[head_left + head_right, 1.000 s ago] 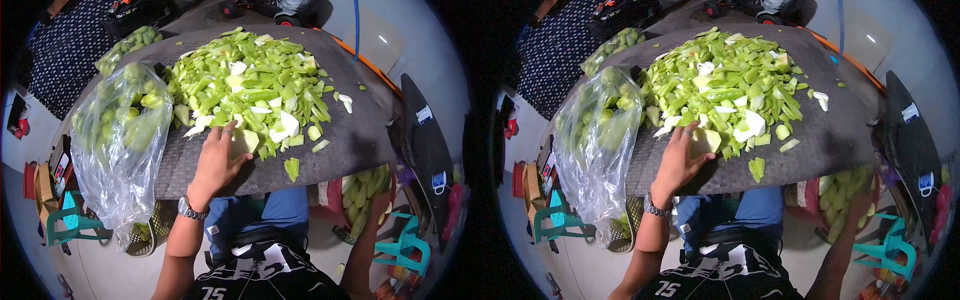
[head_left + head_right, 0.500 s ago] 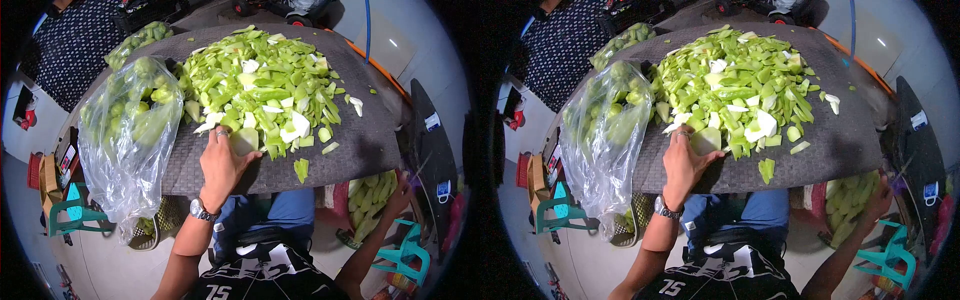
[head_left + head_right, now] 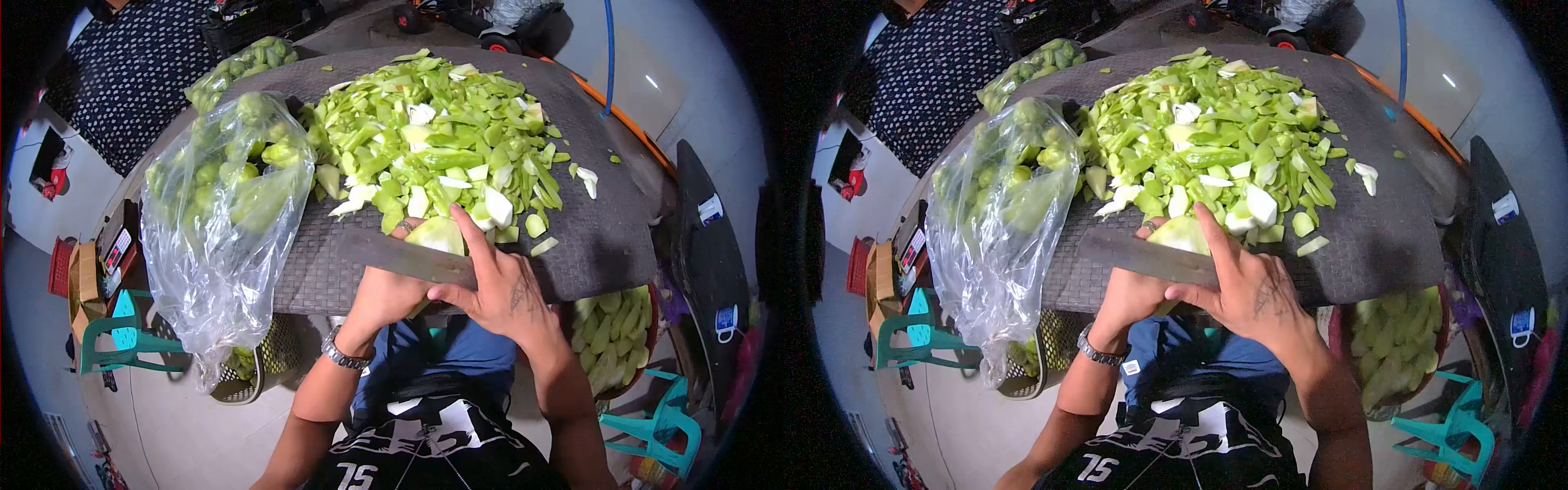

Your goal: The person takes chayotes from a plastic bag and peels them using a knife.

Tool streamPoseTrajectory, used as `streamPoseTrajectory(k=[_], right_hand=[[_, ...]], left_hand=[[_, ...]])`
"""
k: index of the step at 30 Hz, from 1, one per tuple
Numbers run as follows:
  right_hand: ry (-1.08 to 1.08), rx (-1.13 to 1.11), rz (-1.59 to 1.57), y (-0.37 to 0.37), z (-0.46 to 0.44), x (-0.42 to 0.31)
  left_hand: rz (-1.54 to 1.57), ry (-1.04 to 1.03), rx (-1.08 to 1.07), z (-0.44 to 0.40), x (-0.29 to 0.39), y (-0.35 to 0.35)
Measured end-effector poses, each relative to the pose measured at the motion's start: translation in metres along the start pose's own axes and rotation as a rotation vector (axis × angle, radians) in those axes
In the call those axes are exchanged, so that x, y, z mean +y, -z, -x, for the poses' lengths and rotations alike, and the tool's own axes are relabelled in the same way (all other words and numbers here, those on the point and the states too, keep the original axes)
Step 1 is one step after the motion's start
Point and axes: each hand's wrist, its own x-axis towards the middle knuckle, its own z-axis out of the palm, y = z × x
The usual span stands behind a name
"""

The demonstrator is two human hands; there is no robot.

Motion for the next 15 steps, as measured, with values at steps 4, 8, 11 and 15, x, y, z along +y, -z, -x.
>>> streamPoseTrajectory(k=[4, 8, 11, 15], right_hand=[[-0.030, -0.102, 0.082, 0.009, -0.005, -0.005], [0.062, 0.023, 0.077, 0.002, -0.003, 0.004], [0.096, 0.051, 0.032, 0.001, -0.001, 0.009], [0.078, 0.045, -0.012, 0.002, 0.002, 0.010]], left_hand=[[-0.166, -0.114, 0.027, 0.009, -0.008, -0.003], [-0.077, -0.090, -0.015, 0.013, -0.003, -0.005], [0.100, 0.094, -0.058, 0.018, 0.007, -0.008], [0.346, 0.329, -0.109, 0.023, 0.006, -0.011]])
